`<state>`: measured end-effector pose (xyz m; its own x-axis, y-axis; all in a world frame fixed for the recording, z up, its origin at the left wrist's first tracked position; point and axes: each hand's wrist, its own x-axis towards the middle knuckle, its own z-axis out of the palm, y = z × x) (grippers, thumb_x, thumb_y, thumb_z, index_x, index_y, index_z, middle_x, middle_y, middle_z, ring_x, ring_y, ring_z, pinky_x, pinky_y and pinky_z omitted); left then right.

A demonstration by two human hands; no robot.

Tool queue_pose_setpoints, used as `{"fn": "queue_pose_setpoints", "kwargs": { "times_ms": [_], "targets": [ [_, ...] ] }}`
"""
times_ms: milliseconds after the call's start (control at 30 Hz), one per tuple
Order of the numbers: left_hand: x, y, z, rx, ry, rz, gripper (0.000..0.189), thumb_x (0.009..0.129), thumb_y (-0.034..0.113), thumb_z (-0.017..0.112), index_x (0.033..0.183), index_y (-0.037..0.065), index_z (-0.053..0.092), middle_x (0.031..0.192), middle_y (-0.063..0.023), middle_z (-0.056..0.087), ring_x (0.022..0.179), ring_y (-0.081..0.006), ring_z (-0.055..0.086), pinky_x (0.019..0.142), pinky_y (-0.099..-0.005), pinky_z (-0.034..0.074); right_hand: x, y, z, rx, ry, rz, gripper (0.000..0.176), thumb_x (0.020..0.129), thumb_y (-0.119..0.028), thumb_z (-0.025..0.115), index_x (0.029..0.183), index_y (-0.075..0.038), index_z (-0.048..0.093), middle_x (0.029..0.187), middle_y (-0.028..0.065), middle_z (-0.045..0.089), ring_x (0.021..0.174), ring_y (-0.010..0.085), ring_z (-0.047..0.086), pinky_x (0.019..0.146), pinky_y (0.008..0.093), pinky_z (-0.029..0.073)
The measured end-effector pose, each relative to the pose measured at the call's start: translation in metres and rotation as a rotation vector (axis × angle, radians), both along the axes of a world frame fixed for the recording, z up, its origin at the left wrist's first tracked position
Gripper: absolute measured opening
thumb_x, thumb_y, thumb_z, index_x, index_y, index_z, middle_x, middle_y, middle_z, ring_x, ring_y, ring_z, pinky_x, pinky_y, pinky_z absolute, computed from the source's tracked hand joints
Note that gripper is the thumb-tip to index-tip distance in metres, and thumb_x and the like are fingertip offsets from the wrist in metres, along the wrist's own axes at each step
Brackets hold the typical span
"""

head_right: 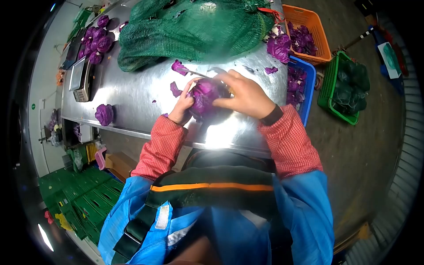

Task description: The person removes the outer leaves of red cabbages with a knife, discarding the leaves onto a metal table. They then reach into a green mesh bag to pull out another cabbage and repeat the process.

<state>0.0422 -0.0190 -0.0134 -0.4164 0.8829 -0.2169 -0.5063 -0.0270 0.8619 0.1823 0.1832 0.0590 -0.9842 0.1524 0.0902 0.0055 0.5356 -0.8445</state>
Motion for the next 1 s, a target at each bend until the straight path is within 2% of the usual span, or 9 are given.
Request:
{"fn": "queue_pose_setpoints", "kwargs": {
  "times_ms": [100, 200, 267, 500, 700, 800, 933, 967, 1000],
  "targets": [
    [-0.002, -0.004, -0.009, 0.013, -0.018, -0.036, 0.089, 0.073, 0.041, 0.078, 0.142, 0.008, 0.031, 0.135, -0.0171, 0.046, 0.122, -0.0284, 0.053, 0.102, -0.0403, 0.046, -0.005, 0.007, -0.004, -0.019, -0.024, 0.082, 0.037, 0.072, -0.020, 0.078, 0.098, -0.002, 0.058, 0.093, 0.0103, 0.053, 0.086, 0.0256, 0.056, 0.077, 0.0327, 0.046],
    [-0.002, -0.009, -0.024, -0.027, 0.034, -0.026, 0.088, 0.074, 0.042, 0.077, 0.142, 0.008, 0.032, 0.135, -0.0167, 0.046, 0.122, -0.0283, 0.052, 0.103, -0.0404, 0.045, -0.005, 0.011, -0.017, -0.086, -0.010, 0.150, 0.037, 0.073, -0.018, 0.078, 0.098, -0.001, 0.057, 0.093, 0.0084, 0.053, 0.085, 0.0216, 0.054, 0.077, 0.0312, 0.045],
    [-0.001, -0.012, -0.025, -0.045, 0.011, 0.008, 0.087, 0.075, 0.043, 0.076, 0.142, 0.008, 0.032, 0.134, -0.0165, 0.046, 0.122, -0.0283, 0.052, 0.103, -0.0408, 0.045, -0.003, 0.008, -0.019, -0.153, -0.046, 0.100, 0.035, 0.073, -0.017, 0.077, 0.097, -0.001, 0.057, 0.093, 0.0071, 0.053, 0.085, 0.0189, 0.053, 0.078, 0.0301, 0.044],
    [0.000, -0.020, -0.001, -0.089, -0.106, 0.020, 0.084, 0.077, 0.045, 0.073, 0.141, 0.008, 0.034, 0.134, -0.0158, 0.047, 0.123, -0.0285, 0.051, 0.103, -0.0425, 0.044, 0.000, 0.013, -0.029, -0.321, -0.081, 0.150, 0.030, 0.075, -0.014, 0.076, 0.094, -0.001, 0.057, 0.089, 0.0056, 0.053, 0.085, 0.0162, 0.051, 0.077, 0.0288, 0.043],
    [0.016, -0.005, -0.006, -0.069, -0.550, 0.243, 0.081, 0.080, 0.047, 0.071, 0.141, 0.007, 0.036, 0.134, -0.0153, 0.048, 0.124, -0.0286, 0.050, 0.103, -0.0439, 0.043, 0.017, 0.013, -0.026, -0.235, -0.081, 0.165, 0.020, 0.077, -0.010, 0.073, 0.084, 0.000, 0.057, 0.082, 0.0061, 0.050, 0.077, 0.0165, 0.049, 0.070, 0.0286, 0.041],
    [0.023, 0.003, -0.004, -0.053, -0.755, 0.314, 0.080, 0.081, 0.047, 0.070, 0.141, 0.007, 0.037, 0.134, -0.0150, 0.048, 0.124, -0.0287, 0.049, 0.104, -0.0446, 0.042, 0.037, 0.015, -0.026, -0.334, -0.094, 0.137, 0.017, 0.079, -0.008, 0.071, 0.084, -0.001, 0.056, 0.077, 0.0034, 0.051, 0.071, 0.0129, 0.050, 0.064, 0.0271, 0.041],
    [0.028, 0.008, -0.013, 0.015, -0.567, 0.317, 0.077, 0.083, 0.049, 0.068, 0.140, 0.007, 0.038, 0.134, -0.0145, 0.049, 0.124, -0.0287, 0.049, 0.104, -0.0456, 0.042, 0.056, 0.027, -0.026, -0.665, -0.352, -0.026, 0.016, 0.083, -0.005, 0.068, 0.089, -0.004, 0.054, 0.069, -0.0017, 0.050, 0.054, 0.0068, 0.048, 0.049, 0.0221, 0.039],
    [0.030, 0.009, -0.018, 0.028, -0.499, 0.314, 0.076, 0.083, 0.049, 0.067, 0.140, 0.007, 0.039, 0.135, -0.0144, 0.049, 0.124, -0.0287, 0.049, 0.104, -0.0459, 0.042, 0.058, 0.029, -0.035, -0.786, -0.337, -0.075, 0.018, 0.085, -0.004, 0.067, 0.093, -0.006, 0.052, 0.065, -0.0042, 0.048, 0.044, 0.0041, 0.042, 0.041, 0.0193, 0.035],
    [0.032, 0.011, -0.020, 0.041, -0.430, 0.310, 0.075, 0.084, 0.049, 0.066, 0.140, 0.007, 0.039, 0.135, -0.0143, 0.049, 0.124, -0.0287, 0.049, 0.104, -0.0461, 0.041, 0.061, 0.032, -0.034, -0.915, -0.317, -0.107, 0.018, 0.084, -0.004, 0.069, 0.093, -0.006, 0.054, 0.070, -0.0027, 0.053, 0.047, 0.0040, 0.046, 0.042, 0.0196, 0.037]
  ]
}}
